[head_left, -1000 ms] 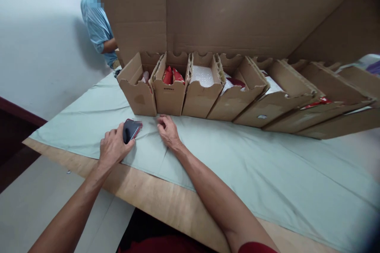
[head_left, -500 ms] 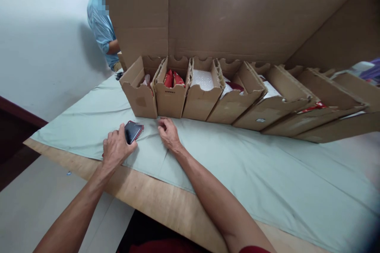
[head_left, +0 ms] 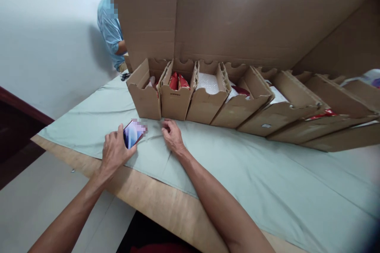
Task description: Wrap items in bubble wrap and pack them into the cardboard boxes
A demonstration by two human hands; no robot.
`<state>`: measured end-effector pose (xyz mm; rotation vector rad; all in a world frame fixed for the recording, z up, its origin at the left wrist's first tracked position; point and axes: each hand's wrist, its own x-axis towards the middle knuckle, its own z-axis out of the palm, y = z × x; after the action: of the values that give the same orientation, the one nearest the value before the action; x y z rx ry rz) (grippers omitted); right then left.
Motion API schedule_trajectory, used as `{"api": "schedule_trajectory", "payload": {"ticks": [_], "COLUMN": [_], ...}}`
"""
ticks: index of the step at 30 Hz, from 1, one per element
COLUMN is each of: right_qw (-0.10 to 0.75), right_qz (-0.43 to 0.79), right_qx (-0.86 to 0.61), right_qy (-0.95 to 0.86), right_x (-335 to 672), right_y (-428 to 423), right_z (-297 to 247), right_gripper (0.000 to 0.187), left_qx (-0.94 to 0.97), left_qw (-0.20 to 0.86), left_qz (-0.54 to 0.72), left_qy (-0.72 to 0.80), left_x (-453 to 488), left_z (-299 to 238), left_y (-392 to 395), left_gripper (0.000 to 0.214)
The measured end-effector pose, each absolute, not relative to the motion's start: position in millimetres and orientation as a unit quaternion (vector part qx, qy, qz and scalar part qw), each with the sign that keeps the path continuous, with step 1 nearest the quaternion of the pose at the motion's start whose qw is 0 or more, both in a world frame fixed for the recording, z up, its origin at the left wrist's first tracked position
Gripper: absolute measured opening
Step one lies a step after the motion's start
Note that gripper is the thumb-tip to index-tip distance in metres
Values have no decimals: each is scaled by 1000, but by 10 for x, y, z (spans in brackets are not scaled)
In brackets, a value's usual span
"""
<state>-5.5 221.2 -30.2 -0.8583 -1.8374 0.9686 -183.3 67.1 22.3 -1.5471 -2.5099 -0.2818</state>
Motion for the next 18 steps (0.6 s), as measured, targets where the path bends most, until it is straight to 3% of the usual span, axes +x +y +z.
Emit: {"api": "schedule_trajectory", "payload": {"ticks": [7, 18], "right_qw": [438, 439], "right_qz": [399, 404], "right_qx": [-336, -336], "right_qy": [-732, -729], "right_x": [-55, -46], "right_y": [2226, 2239], "right_z": [-307, -312], "right_gripper": [23, 21], "left_qx": [-529, -522], "left_qw": [186, 181], "left_qz": [-180, -189], "left_qy": [-808, -812], "left_x": [-1996, -2012], "left_z": [242, 257], "left_y": [505, 522], "left_gripper": [86, 86]}}
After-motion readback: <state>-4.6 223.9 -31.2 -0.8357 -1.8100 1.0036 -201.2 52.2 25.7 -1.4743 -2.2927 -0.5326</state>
